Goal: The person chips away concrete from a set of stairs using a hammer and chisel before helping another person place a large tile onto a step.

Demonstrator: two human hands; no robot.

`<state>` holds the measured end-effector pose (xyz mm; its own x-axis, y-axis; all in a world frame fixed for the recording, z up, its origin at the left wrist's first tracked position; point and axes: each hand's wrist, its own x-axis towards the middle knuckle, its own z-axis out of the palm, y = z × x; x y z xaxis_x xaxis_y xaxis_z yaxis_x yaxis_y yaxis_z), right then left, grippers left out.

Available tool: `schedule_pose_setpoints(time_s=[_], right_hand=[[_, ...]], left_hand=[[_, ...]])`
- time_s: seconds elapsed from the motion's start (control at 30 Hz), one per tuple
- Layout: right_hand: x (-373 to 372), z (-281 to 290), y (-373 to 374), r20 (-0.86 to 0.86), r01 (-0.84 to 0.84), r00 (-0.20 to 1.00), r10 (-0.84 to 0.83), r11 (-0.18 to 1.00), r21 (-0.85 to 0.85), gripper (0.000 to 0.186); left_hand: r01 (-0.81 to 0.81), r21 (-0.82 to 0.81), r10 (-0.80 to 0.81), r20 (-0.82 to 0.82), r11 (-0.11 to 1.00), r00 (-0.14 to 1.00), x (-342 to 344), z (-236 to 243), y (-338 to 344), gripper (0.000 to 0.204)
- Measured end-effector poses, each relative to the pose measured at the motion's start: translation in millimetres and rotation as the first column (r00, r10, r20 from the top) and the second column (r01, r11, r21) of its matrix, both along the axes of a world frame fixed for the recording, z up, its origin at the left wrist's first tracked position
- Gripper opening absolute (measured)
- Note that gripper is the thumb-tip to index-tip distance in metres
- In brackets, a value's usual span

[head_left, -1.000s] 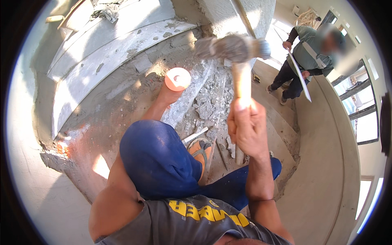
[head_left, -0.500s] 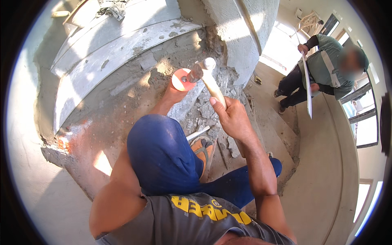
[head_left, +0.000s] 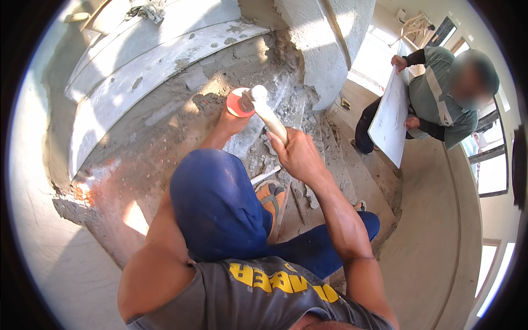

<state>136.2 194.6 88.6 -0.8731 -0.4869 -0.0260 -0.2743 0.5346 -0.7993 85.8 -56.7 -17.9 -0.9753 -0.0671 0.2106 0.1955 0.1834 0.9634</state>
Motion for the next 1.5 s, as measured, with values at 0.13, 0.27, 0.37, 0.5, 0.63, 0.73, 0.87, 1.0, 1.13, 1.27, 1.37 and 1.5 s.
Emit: schedule_pose_setpoints(time_s=[0.13,0.27,0.37,0.5,0.63,0.73,0.87,1.0,1.13,1.27,1.37,1.5], right_hand=[[13.5,4.8,13.2,0.111,0.048,0.993,-0.033,0.991,-0.126,0.049],[40.3,-47.7,38.2,0.327,0.162,0.944,-0.044,0.925,-0.344,0.048],[66.2,-78.0,59.4,0.583,0.252,0.812,-0.031,0.920,-0.301,0.042],[93.8,-125.1,78.5,0.731,0.340,0.677,-0.092,0.919,-0.198,0.041],[103.1,-159.3,87.6,0.821,0.386,0.562,-0.103,0.910,-0.150,0.038],[96.0,-152.2,82.4,0.865,0.389,0.501,-0.029,0.900,-0.195,0.034],[78.7,-162.7,88.5,0.926,0.385,0.375,0.045,0.901,-0.199,0.030],[54.2,-169.9,87.1,0.933,0.319,0.340,0.118,0.919,-0.232,0.029],[38.8,-180.9,87.3,0.955,0.291,0.258,0.148,0.931,-0.223,0.028],[27.5,-178.9,99.3,0.960,0.263,0.190,0.208,0.931,-0.254,0.025],[16.3,-174.9,113.2,0.962,0.216,0.151,0.229,0.942,-0.258,0.027],[10.0,-168.4,138.0,0.966,0.227,0.043,0.257,0.939,-0.260,0.030]], left_hand=[[0.008,-0.162,-0.037,-0.179,0.987,0.983,1.8,3.5,0.2,0.027],[-0.170,-0.205,0.143,-0.142,0.964,0.979,6.5,-12.4,-6.3,0.027],[-0.125,0.060,0.129,-0.074,0.990,0.989,-1.5,-19.5,-24.6,0.010],[-0.115,0.124,0.116,-0.006,0.986,0.993,-4.2,-7.5,-23.8,0.011],[-0.143,0.129,0.142,0.020,0.981,0.990,-5.9,-4.8,-14.7,0.015],[-0.144,0.074,0.139,0.067,0.987,0.988,0.4,19.4,-15.7,0.019],[-0.170,-0.123,0.195,0.241,0.978,0.951,-1.5,33.5,2.5,0.023],[-0.050,-0.562,0.242,0.273,0.826,0.931,0.1,47.8,11.1,0.016],[0.082,-0.591,0.096,0.263,0.802,0.960,3.2,44.0,3.7,0.009],[0.071,-0.614,0.169,0.325,0.786,0.931,7.8,62.7,0.2,0.011],[0.015,-0.528,0.181,0.318,0.849,0.931,7.2,106.4,12.3,0.017],[0.127,-0.649,0.103,0.303,0.750,0.947,28.5,176.3,25.6,0.036]])
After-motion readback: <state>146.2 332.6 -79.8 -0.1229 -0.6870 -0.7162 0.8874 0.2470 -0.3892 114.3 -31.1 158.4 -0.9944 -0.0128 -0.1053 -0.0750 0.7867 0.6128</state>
